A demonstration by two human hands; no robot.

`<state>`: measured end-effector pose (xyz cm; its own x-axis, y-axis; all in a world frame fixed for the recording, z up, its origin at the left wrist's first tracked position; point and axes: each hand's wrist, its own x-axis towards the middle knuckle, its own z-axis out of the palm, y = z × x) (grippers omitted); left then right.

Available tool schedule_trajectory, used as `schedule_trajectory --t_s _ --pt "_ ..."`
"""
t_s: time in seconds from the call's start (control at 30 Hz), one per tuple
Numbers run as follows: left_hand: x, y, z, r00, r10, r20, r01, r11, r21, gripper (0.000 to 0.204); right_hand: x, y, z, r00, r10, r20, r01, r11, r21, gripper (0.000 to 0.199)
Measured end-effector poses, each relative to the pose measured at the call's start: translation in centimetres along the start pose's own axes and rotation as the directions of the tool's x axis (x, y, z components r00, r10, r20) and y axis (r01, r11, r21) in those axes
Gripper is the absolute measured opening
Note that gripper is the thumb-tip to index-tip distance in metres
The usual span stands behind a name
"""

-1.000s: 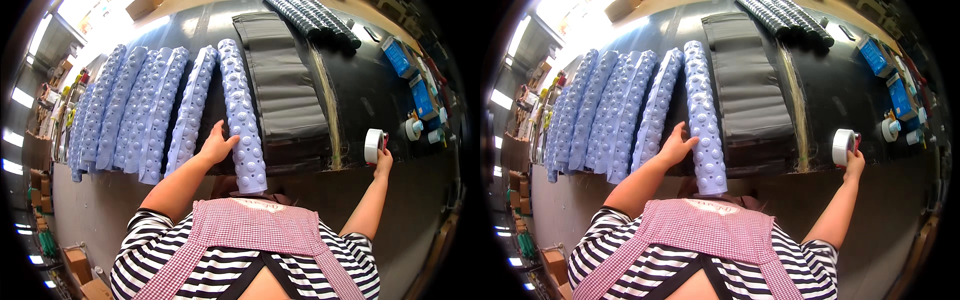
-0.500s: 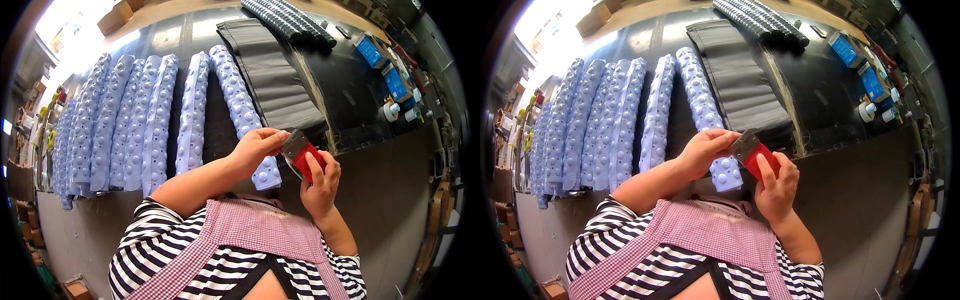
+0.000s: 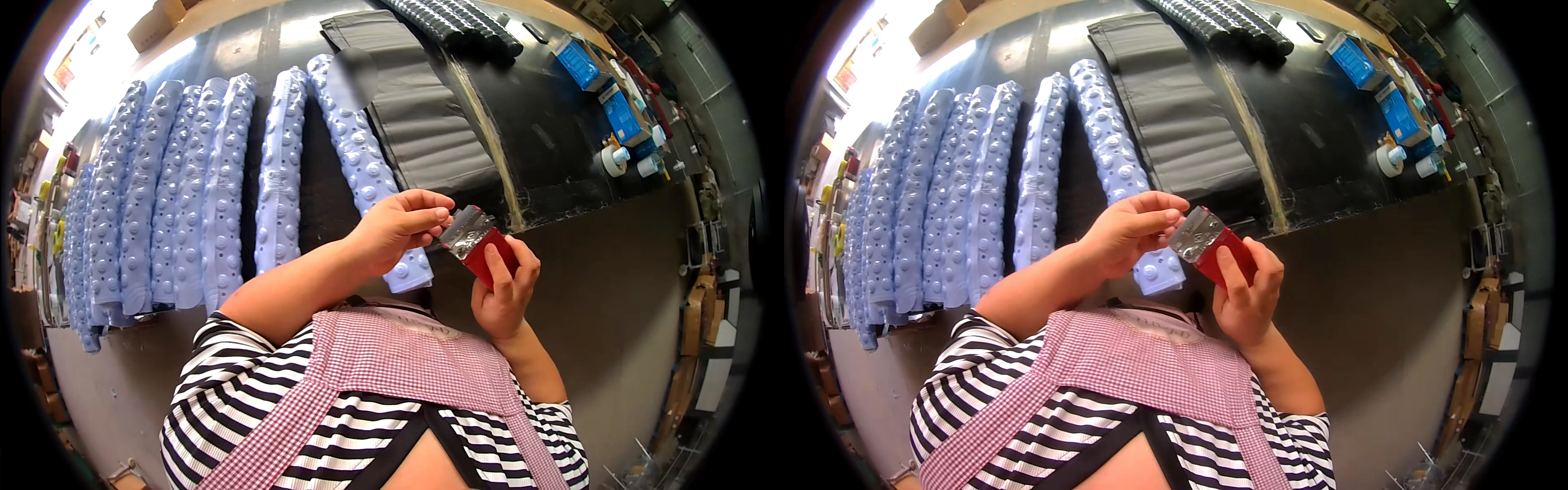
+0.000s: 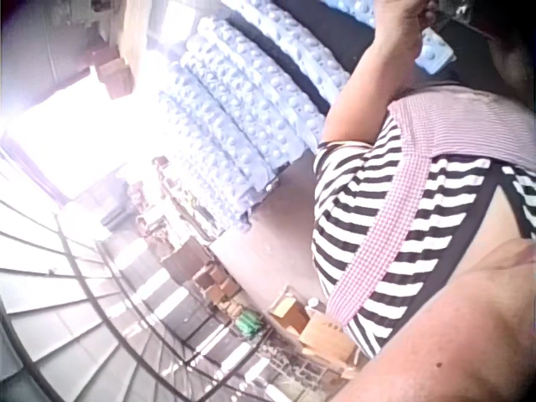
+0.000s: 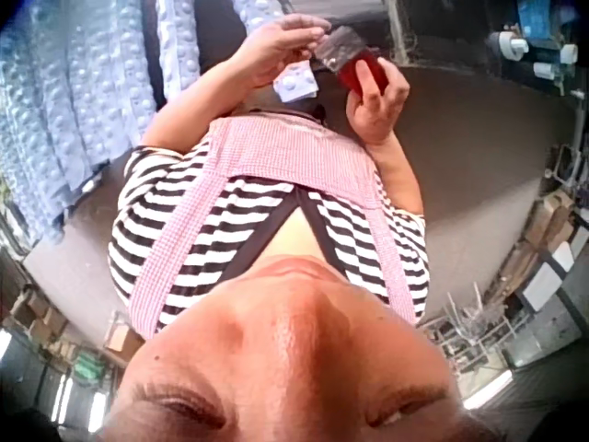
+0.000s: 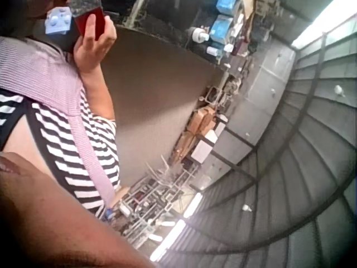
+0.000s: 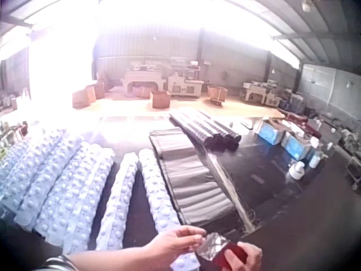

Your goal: The person inserts blue textured foam rollers into grey plastic sleeves by hand. They wrap the plastic around the roller and use a tape dispenser to secure the packaging with tape.

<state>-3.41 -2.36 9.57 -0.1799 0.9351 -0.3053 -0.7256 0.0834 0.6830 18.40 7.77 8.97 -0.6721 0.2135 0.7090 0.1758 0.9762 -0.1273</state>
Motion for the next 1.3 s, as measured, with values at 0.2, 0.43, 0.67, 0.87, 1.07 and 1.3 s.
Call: schedule_trajectory --t_s 0.2,0.43,0.67,0.87,1.07,1.3 --pt "1.4 -0.8 0.5 0.998 0.055 -0.011 -0.055 0.998 0.037 0.031 -0.4 1.7 0.3 0.999 -0.048 -0.002 0.048 0.998 -0.027 0.054" --pt "4.1 -1.5 -0.5 0.965 0.258 -0.049 -0.246 0.954 0.173 0.029 1.1 1.3 0.0 0.988 0.017 0.152 -0.009 0.999 -0.052 0.066" --pt "7.8 3.9 -5.2 0.954 0.283 -0.095 -0.183 0.807 0.561 0.026 2.1 0.1 -0.9 0.869 0.190 0.457 -0.255 0.963 0.085 0.073" --pt "12.5 20.1 -16.2 0.748 0.657 -0.092 -0.267 0.426 0.864 0.025 3.9 -0.7 -1.5 0.690 0.236 0.684 -0.502 0.837 0.217 0.071" --pt "17.1 25.2 -19.3 0.759 0.644 -0.092 0.175 -0.065 0.983 0.031 9.8 -2.0 3.5 0.656 0.271 0.705 -0.579 0.780 0.239 0.066" --pt "20.7 25.2 -22.6 0.730 0.664 -0.159 0.295 -0.097 0.950 0.040 12.6 -1.7 7.9 0.620 0.289 0.729 -0.571 0.804 0.167 0.067"
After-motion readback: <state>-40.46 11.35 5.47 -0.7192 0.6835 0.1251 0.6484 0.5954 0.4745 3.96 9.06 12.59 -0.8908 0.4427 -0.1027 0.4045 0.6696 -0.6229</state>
